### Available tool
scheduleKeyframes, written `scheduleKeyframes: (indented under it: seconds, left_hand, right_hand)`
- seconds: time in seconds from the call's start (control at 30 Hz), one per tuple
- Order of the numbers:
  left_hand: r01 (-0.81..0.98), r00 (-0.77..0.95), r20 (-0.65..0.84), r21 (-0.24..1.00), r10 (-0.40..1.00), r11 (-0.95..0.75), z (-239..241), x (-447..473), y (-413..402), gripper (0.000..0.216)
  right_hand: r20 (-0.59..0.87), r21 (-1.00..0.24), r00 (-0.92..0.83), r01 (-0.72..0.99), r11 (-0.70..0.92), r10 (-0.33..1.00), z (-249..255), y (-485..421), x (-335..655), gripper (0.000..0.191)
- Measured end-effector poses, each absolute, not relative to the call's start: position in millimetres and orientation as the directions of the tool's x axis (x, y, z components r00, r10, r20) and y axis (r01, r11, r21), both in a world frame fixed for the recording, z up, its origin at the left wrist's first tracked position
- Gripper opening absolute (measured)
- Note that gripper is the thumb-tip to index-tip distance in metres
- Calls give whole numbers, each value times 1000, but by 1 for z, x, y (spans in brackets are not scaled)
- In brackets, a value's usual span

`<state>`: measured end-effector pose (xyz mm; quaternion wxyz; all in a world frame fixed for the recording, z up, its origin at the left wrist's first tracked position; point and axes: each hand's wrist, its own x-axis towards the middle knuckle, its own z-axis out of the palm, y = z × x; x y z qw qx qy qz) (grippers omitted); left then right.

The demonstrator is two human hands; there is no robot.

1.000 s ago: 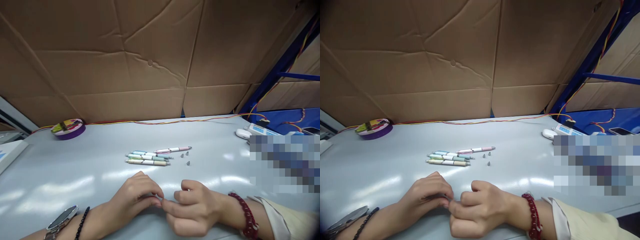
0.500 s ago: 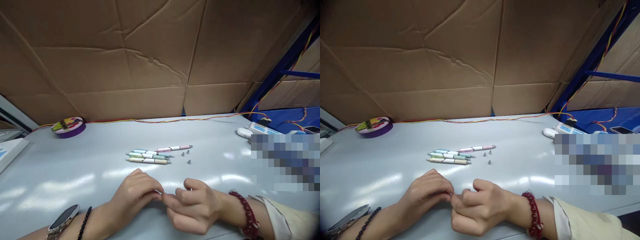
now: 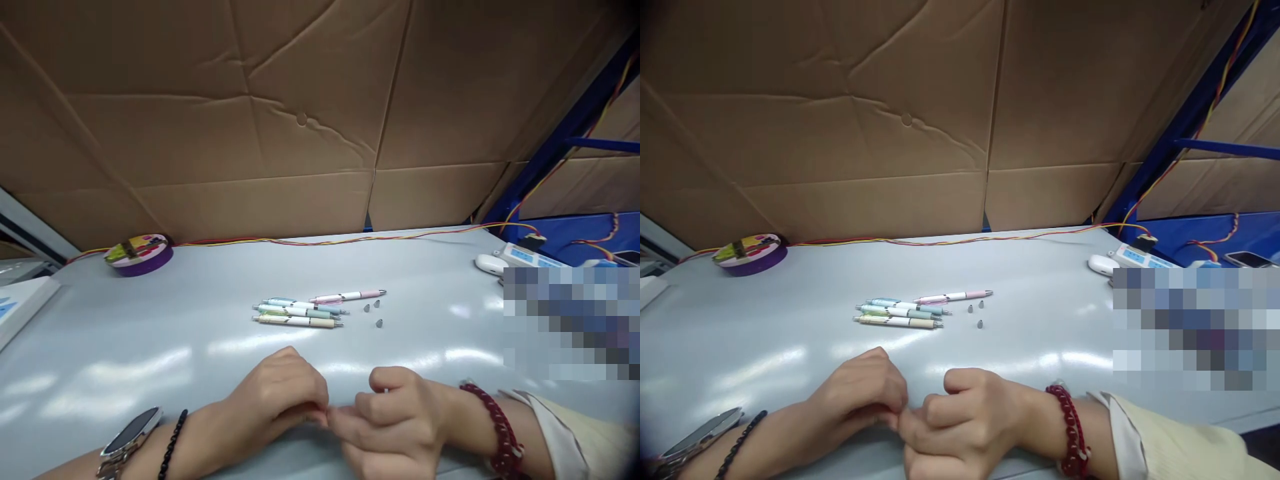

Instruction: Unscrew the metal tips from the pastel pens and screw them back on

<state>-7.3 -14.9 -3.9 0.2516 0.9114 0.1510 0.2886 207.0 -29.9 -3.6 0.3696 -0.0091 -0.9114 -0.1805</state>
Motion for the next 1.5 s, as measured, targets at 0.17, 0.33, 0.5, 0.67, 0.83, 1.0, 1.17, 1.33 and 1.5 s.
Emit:
scheduleKeyframes:
  seconds: [0.17, 0.33, 0.5, 0.67, 0.83, 1.0, 1.17, 1.33, 1.5]
  left_hand:
    - [68, 769, 507, 542, 390, -838, -4, -7, -15, 18]
    - [61, 713, 562, 546, 419, -835, -3, -7, -14, 29]
    - [20, 758, 563, 486, 330, -874, 1, -8, -16, 33]
    - [-9, 739, 609, 436, 288, -900, 5, -9, -18, 24]
    - [-3, 729, 621, 423, 288, -906, 4, -9, -18, 24]
    - [-10, 718, 634, 422, 287, -906, 2, -9, -17, 23]
    - [-8, 708, 638, 435, 302, -900, 0, -8, -16, 23]
    - [-13, 708, 638, 439, 302, -898, 0, -8, -16, 23]
    - [-9, 718, 628, 442, 302, -897, 1, -8, -17, 22]
  right_hand:
    - [718, 343, -683, 186, 921, -129, -1, -28, 209, 9]
    - [723, 433, -660, 206, 877, -202, -4, -26, 213, 5]
    - [660, 488, -718, 187, 852, -221, -3, -25, 214, 10]
    - [619, 457, -767, 179, 871, -167, -2, -25, 215, 5]
    - [610, 465, -773, 175, 868, -171, -2, -25, 215, 6]
    - [596, 426, -785, 133, 895, -168, -2, -25, 214, 7]
    - [597, 389, -782, 85, 917, -181, -3, -23, 214, 9]
    - [610, 378, -772, 85, 922, -178, -3, -23, 214, 11]
    - [603, 371, -779, 85, 925, -170, -4, -23, 214, 11]
